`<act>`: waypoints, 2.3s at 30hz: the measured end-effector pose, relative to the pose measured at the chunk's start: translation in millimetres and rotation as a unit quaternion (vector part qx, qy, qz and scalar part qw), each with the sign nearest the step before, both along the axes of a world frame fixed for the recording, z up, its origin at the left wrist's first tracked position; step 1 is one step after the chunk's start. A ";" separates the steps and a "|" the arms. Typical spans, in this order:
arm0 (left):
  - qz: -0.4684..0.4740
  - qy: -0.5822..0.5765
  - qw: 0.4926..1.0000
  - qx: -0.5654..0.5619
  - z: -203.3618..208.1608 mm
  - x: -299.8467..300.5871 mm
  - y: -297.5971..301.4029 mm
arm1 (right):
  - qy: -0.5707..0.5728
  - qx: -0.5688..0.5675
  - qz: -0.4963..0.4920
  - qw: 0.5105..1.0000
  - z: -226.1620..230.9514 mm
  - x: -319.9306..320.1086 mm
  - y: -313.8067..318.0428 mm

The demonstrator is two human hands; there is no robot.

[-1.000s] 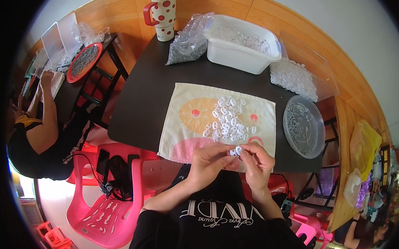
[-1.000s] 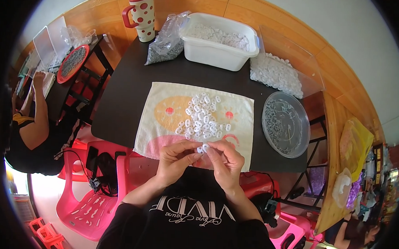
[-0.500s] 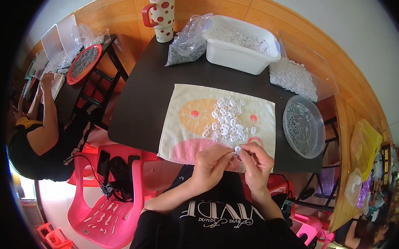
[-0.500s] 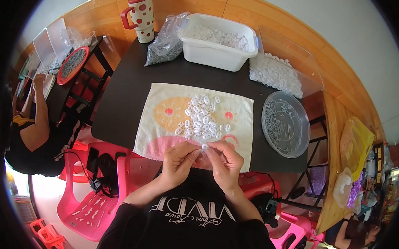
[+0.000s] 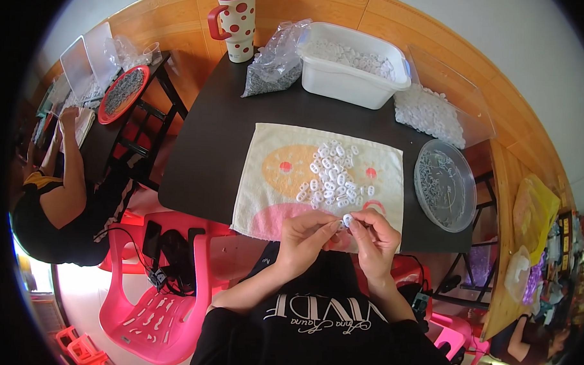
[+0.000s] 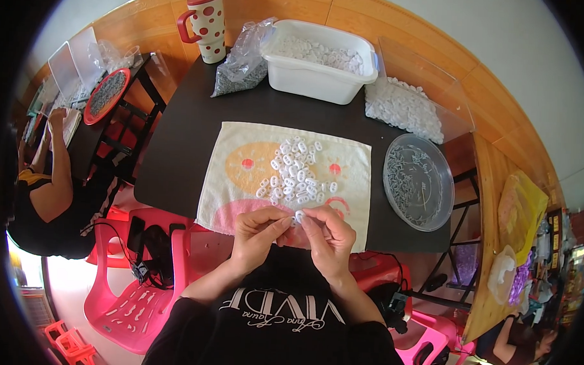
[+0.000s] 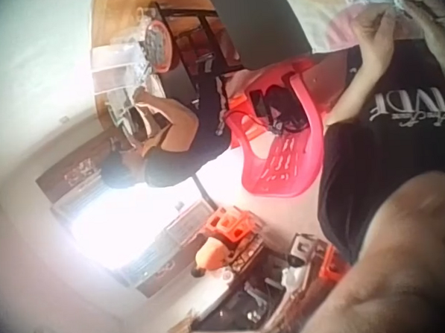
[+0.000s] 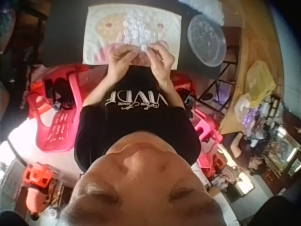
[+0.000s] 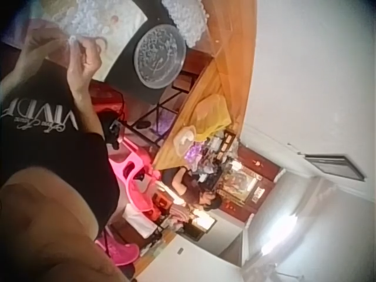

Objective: Inserting small grey electronic components into white circular plastic rings by hand at a workbench.

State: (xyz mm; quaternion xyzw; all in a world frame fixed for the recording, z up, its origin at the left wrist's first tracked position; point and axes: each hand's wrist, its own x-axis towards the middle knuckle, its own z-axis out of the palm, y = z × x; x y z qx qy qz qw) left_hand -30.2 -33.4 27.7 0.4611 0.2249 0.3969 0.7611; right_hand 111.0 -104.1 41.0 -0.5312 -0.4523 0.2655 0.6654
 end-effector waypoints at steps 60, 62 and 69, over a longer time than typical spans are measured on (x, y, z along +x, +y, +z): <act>-0.005 0.201 0.908 0.368 14.6 -4.1 24.0 | -0.207 0.010 0.083 0.975 -2.6 21.4 4.8; 0.004 0.229 0.883 0.410 11.2 -1.4 27.2 | -0.259 0.010 0.091 0.962 -3.1 22.8 9.6; 0.017 0.255 0.839 0.480 -0.4 5.2 31.5 | -0.390 0.045 0.060 0.918 -10.3 22.8 16.1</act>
